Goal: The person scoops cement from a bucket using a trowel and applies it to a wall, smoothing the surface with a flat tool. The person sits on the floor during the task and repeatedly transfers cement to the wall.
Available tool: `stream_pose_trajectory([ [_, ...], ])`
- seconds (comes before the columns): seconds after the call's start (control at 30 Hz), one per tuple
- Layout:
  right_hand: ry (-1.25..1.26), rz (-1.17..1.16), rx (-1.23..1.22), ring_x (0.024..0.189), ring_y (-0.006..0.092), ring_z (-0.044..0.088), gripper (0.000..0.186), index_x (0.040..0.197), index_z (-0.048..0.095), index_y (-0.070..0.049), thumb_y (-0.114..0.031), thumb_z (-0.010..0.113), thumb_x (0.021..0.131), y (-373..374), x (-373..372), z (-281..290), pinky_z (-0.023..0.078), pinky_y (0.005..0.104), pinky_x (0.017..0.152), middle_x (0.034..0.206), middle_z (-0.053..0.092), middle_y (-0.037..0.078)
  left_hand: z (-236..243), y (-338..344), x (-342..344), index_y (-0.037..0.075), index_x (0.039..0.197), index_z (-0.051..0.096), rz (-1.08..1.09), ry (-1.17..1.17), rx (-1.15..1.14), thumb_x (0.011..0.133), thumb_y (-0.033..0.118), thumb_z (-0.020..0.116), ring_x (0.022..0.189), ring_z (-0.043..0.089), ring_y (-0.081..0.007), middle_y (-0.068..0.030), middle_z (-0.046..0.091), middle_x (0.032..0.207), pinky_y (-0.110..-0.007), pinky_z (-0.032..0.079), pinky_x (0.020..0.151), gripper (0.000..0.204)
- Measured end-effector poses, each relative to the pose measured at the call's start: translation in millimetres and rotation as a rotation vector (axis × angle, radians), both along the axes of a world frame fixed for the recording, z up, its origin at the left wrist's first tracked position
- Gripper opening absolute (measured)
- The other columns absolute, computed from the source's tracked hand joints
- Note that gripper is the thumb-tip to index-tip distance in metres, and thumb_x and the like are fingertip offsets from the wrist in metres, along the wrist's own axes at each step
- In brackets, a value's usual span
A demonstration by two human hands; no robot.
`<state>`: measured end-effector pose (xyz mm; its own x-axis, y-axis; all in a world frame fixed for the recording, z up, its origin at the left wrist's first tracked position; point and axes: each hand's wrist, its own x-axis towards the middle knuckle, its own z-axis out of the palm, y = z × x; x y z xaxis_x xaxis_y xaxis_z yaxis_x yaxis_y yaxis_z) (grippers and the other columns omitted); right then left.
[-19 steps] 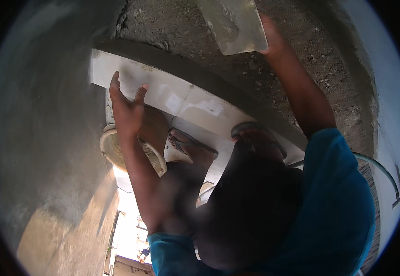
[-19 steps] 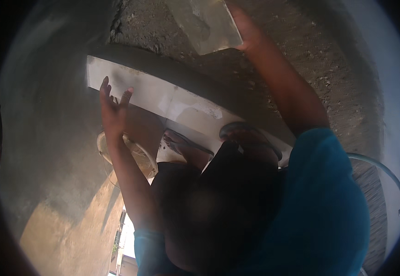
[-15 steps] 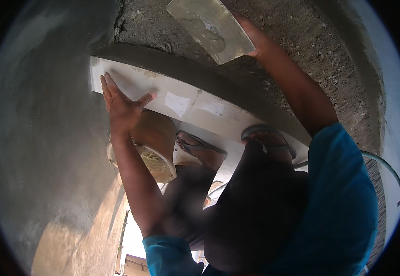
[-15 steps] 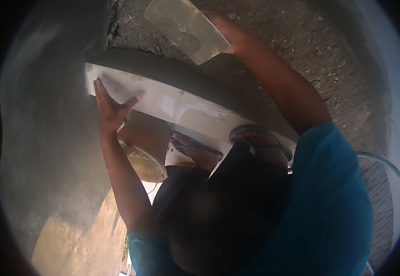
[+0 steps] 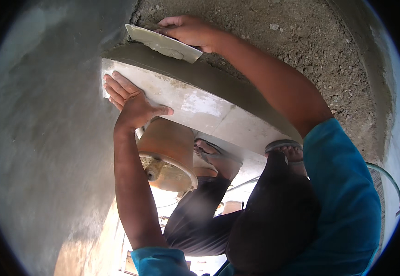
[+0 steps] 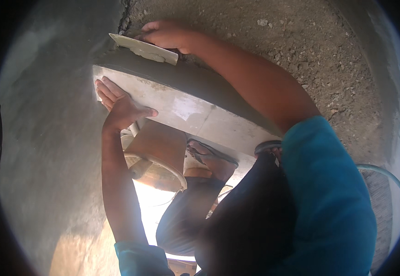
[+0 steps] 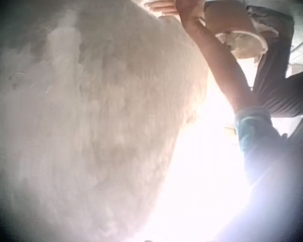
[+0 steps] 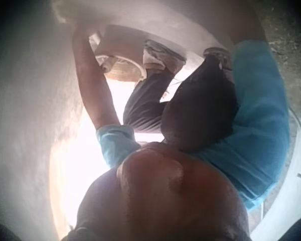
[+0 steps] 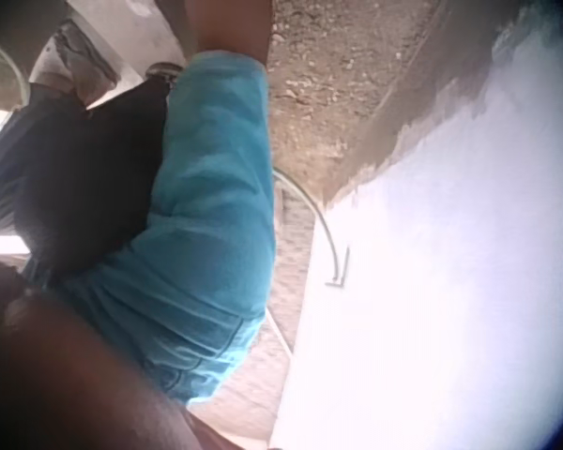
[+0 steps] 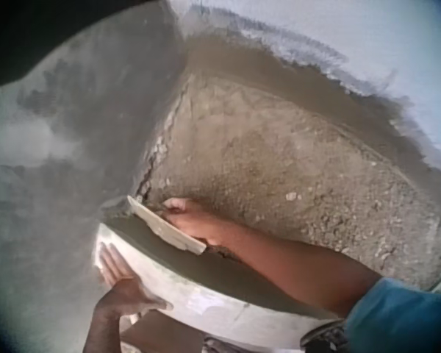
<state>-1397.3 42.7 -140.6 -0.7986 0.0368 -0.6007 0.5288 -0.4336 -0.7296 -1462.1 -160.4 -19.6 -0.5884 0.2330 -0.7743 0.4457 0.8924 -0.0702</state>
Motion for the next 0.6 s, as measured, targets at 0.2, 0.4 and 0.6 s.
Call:
stream_pose_trajectory([
  [0.2,0.067,0.032,0.258,0.098,0.0147,0.066,0.048,0.128,0.064,-0.003,-0.035,0.074,0.092,-26.4,-18.3,-10.2,0.052,0.0312,0.084,0.109,0.073,0.010,1.9,1.1,0.4,-0.010,0.144,-0.034,-0.012,-0.028,0.050,0.047,0.044,0.099,0.145,-0.033,-0.0473,-0.0386,-0.032,0.153,-0.055,-0.010,0.120,0.173],
  [0.4,0.099,0.111,0.260,0.103,0.0252,0.066,0.060,0.125,0.066,-0.002,-0.042,0.080,0.083,-24.9,-13.7,40.8,0.051,0.0376,0.089,0.111,0.071,0.015,2.8,5.2,1.1,-0.011,0.144,-0.033,-0.008,-0.028,0.064,0.049,0.042,0.099,0.146,-0.030,-0.0476,-0.0393,-0.031,0.153,-0.055,-0.010,0.120,0.171],
  [0.6,0.082,0.007,0.146,0.102,0.0248,0.065,0.055,0.122,0.067,-0.003,-0.042,0.077,0.085,0.4,-2.6,48.8,0.051,0.0371,0.087,0.111,0.070,0.014,2.3,-7.6,1.2,-0.011,0.144,-0.033,0.003,-0.009,0.087,0.049,0.042,0.099,0.145,-0.032,-0.0487,-0.0399,-0.032,0.152,-0.056,-0.010,0.119,0.171],
])
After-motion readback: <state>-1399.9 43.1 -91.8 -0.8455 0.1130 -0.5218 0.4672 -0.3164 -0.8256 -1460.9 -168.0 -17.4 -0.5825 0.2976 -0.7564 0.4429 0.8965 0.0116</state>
